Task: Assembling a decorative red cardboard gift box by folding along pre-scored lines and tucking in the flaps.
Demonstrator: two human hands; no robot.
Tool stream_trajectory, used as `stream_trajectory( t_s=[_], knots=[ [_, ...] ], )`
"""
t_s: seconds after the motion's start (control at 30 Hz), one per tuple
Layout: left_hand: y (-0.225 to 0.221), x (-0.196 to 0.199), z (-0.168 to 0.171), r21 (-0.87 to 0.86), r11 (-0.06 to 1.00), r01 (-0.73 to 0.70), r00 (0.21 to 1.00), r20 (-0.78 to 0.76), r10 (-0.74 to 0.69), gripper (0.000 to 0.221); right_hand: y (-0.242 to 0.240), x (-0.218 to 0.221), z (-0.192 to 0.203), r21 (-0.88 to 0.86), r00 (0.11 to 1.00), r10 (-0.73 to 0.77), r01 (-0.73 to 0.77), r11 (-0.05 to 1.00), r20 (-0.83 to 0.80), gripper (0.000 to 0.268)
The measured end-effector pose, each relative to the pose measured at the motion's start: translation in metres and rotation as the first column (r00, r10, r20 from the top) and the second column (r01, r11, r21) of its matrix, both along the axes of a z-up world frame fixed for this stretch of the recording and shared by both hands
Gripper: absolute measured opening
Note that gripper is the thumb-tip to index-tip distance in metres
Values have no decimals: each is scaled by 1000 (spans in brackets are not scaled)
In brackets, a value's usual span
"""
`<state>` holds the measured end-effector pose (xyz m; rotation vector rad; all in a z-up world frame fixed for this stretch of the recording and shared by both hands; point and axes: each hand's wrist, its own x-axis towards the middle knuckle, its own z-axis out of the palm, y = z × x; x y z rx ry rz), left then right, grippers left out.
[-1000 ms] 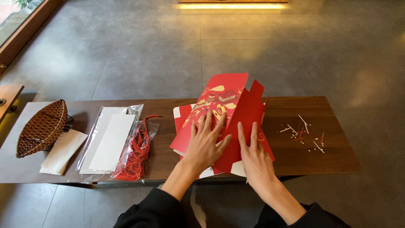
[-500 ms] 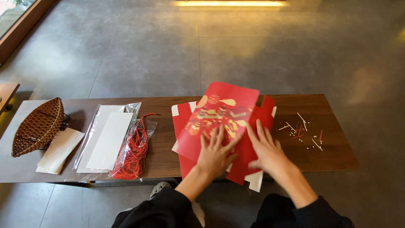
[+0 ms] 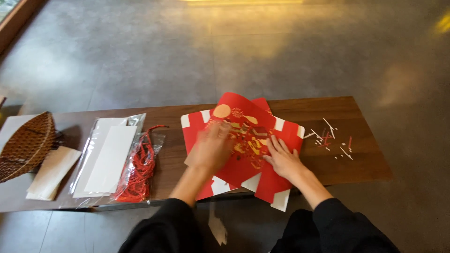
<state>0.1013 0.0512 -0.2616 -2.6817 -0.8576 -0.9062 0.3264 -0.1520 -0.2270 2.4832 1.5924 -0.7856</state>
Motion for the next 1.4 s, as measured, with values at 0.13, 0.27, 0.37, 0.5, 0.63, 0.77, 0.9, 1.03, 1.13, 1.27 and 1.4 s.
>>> stream_trajectory(
  t_s=[0.13,0.27,0.37,0.5,0.63,0.77,0.9,1.03,1.13,1.27,1.4],
  knots=[
    [-3,-53,30,-633,742,-222,894,-436,-104,86,-11,-39,22,28,1000,-10,10,1000,9,77],
    [-19,-61,14,-579,767,-277,859,-506,-73,90,-15,-51,0,146,986,6,-31,989,168,72],
    [-24,-56,7,-499,823,-272,858,-512,-27,89,-20,-54,-20,252,960,-12,-62,966,281,71],
    [-2,-45,-11,-434,883,-180,883,-467,-49,95,-21,-57,-44,373,897,-74,-105,922,435,71],
    [39,-19,-37,-458,887,-65,933,-343,-109,93,-21,-55,-49,395,903,-82,-103,913,423,71],
    [51,2,-47,-392,920,-9,954,-279,-109,89,-21,-52,-51,401,911,-93,-83,912,401,73],
    [35,-6,-24,-445,896,4,973,-206,-106,86,-16,-58,-44,405,927,-150,-2,914,344,73],
    [37,-5,-22,-484,875,-23,963,-247,-111,88,3,-59,-41,430,922,-300,174,886,245,73],
    [36,-4,-18,-499,866,-23,963,-243,-115,87,16,-50,-42,432,899,-373,249,867,230,68],
    [33,-1,-23,-461,885,-64,965,-254,-62,88,28,-37,-45,418,897,-387,274,866,215,64],
    [53,15,-49,-167,986,-20,976,-216,-17,98,34,-41,-34,408,881,-408,289,866,241,63]
  ],
)
